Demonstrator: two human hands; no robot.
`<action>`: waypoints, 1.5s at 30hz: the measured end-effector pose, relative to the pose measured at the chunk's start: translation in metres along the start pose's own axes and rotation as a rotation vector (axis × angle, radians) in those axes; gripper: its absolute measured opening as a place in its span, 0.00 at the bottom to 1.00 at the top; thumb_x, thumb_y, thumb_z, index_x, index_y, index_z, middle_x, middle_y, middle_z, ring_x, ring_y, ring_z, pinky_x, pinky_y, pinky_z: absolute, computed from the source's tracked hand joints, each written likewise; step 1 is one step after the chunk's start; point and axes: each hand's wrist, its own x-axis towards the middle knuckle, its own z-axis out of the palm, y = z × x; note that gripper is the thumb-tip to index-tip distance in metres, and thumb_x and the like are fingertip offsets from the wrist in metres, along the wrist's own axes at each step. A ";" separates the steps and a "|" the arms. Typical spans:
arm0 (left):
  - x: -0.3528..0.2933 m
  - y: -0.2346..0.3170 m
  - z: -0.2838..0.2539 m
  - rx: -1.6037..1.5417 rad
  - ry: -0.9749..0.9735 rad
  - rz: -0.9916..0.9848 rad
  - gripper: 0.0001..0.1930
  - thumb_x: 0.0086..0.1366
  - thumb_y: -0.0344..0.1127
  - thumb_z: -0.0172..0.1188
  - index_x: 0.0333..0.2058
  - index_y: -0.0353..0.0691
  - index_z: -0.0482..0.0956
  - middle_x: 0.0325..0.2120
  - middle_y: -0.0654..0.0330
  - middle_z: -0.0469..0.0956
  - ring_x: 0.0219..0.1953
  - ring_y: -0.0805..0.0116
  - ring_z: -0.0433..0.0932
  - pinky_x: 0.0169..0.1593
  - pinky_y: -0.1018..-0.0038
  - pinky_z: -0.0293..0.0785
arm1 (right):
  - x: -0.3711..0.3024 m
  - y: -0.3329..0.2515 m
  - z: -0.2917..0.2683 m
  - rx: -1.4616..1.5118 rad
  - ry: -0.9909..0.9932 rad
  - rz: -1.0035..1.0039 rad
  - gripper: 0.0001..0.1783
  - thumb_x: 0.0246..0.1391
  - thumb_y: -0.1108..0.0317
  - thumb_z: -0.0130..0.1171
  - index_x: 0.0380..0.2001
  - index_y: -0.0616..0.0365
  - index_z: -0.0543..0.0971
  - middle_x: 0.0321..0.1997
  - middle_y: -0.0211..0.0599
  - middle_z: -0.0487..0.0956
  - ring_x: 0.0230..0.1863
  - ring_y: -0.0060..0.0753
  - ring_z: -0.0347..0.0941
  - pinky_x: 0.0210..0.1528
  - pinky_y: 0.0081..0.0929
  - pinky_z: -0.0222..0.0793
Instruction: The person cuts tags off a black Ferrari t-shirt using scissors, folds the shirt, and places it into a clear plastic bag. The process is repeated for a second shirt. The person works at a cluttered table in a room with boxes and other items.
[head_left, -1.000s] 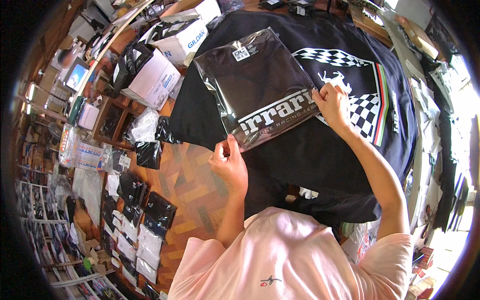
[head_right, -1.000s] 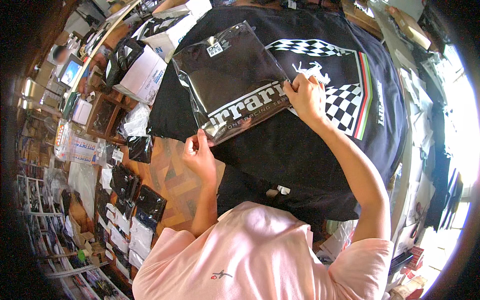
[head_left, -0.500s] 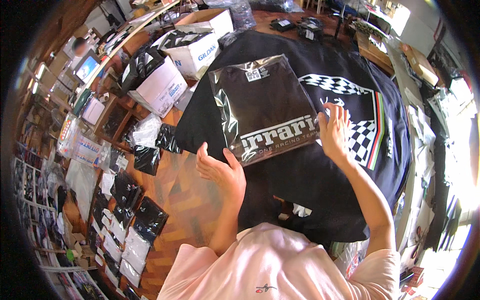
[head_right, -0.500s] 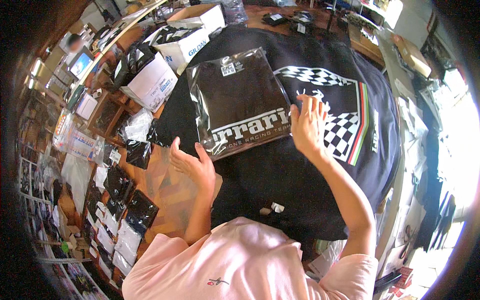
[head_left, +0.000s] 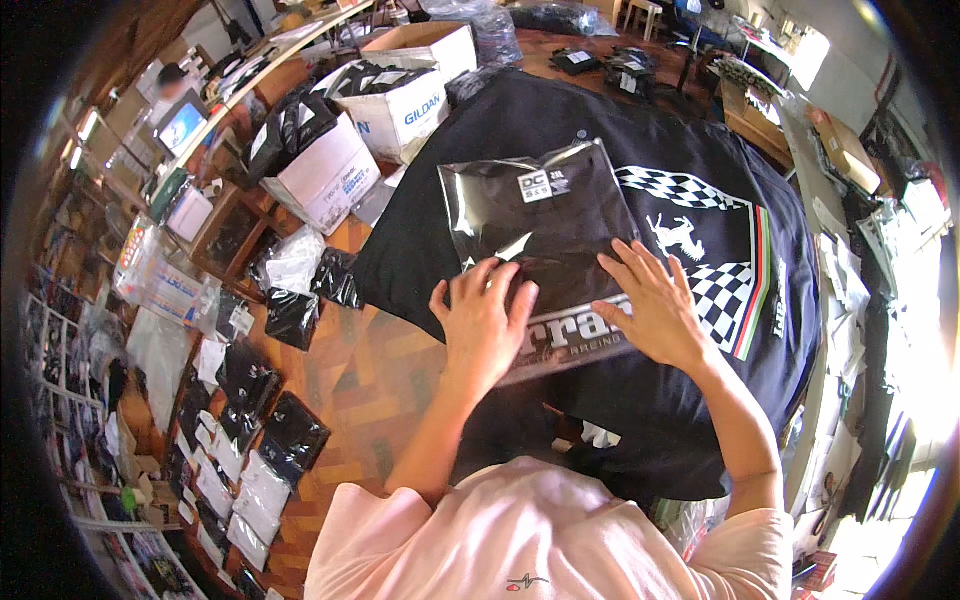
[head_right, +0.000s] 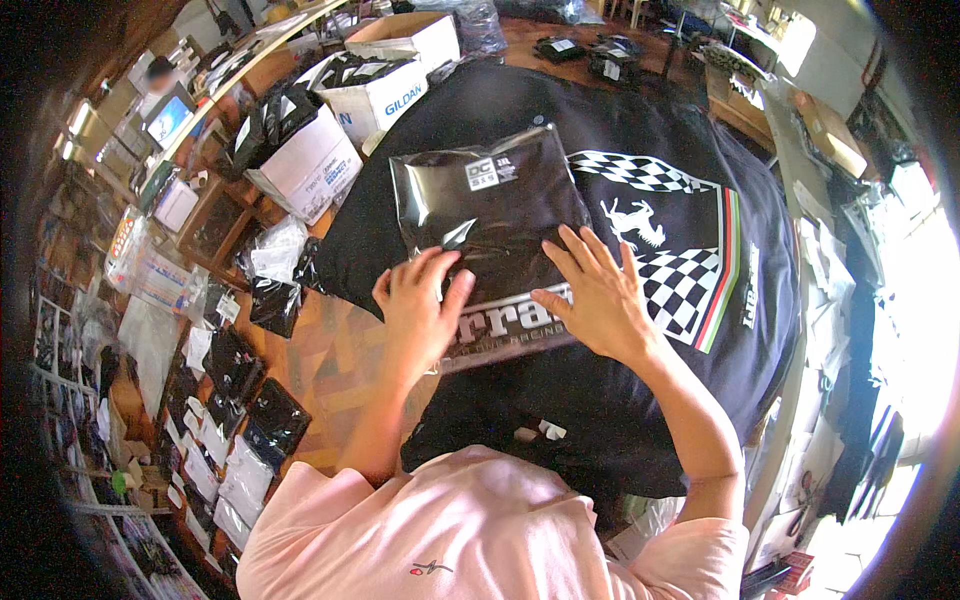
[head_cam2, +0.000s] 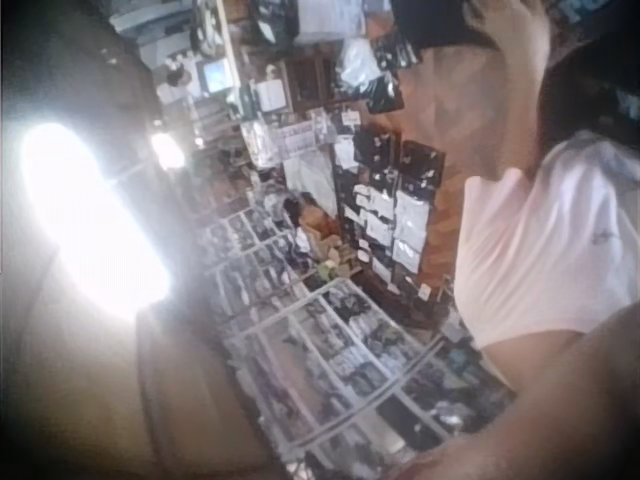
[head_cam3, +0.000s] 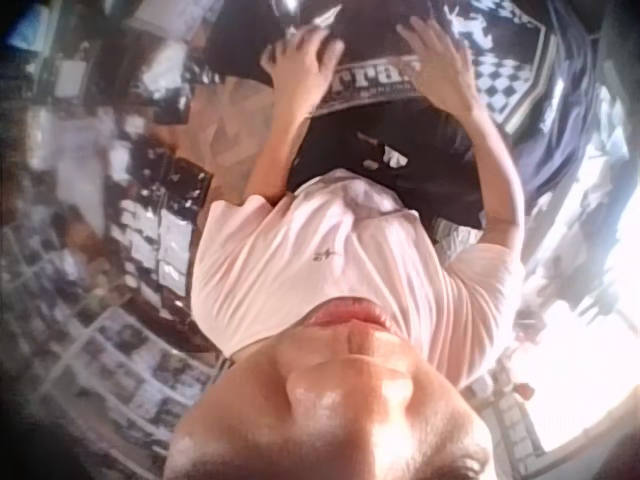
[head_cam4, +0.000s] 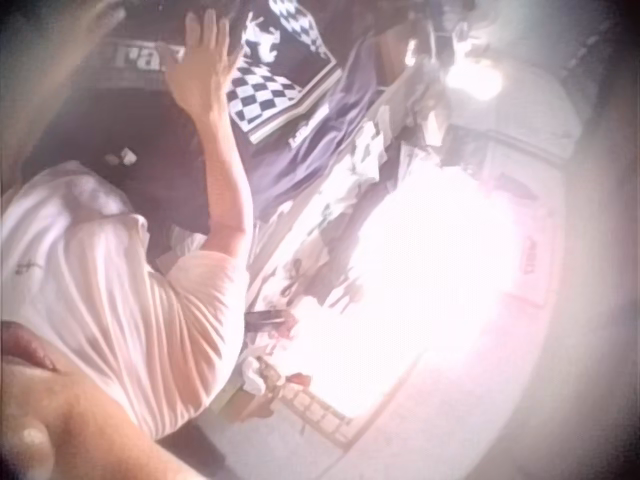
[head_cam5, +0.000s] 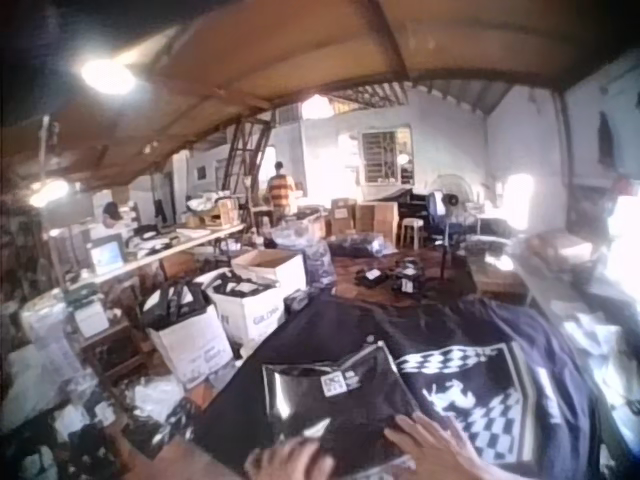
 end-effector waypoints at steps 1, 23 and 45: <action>0.008 -0.009 0.005 -0.003 0.152 0.047 0.21 0.63 0.47 0.50 0.53 0.46 0.67 0.57 0.55 0.62 0.59 0.55 0.61 0.59 0.50 0.46 | 0.003 -0.003 -0.016 0.069 -0.095 0.067 0.30 0.56 0.45 0.47 0.57 0.51 0.66 0.65 0.40 0.58 0.67 0.42 0.48 0.65 0.53 0.41; 0.044 -0.040 0.004 -1.081 -0.107 -0.445 0.26 0.52 0.39 0.66 0.45 0.30 0.68 0.24 0.62 0.74 0.24 0.78 0.71 0.26 0.79 0.67 | 0.002 0.040 -0.014 0.703 -0.177 0.418 0.38 0.39 0.53 0.68 0.49 0.67 0.68 0.33 0.42 0.75 0.36 0.31 0.73 0.36 0.27 0.68; 0.058 0.069 0.036 -1.974 -0.475 -0.648 0.06 0.56 0.35 0.60 0.31 0.42 0.74 0.27 0.64 0.76 0.24 0.73 0.75 0.26 0.78 0.74 | -0.063 0.077 -0.002 2.058 0.395 0.875 0.12 0.47 0.63 0.56 0.35 0.58 0.75 0.27 0.29 0.77 0.29 0.29 0.74 0.37 0.26 0.73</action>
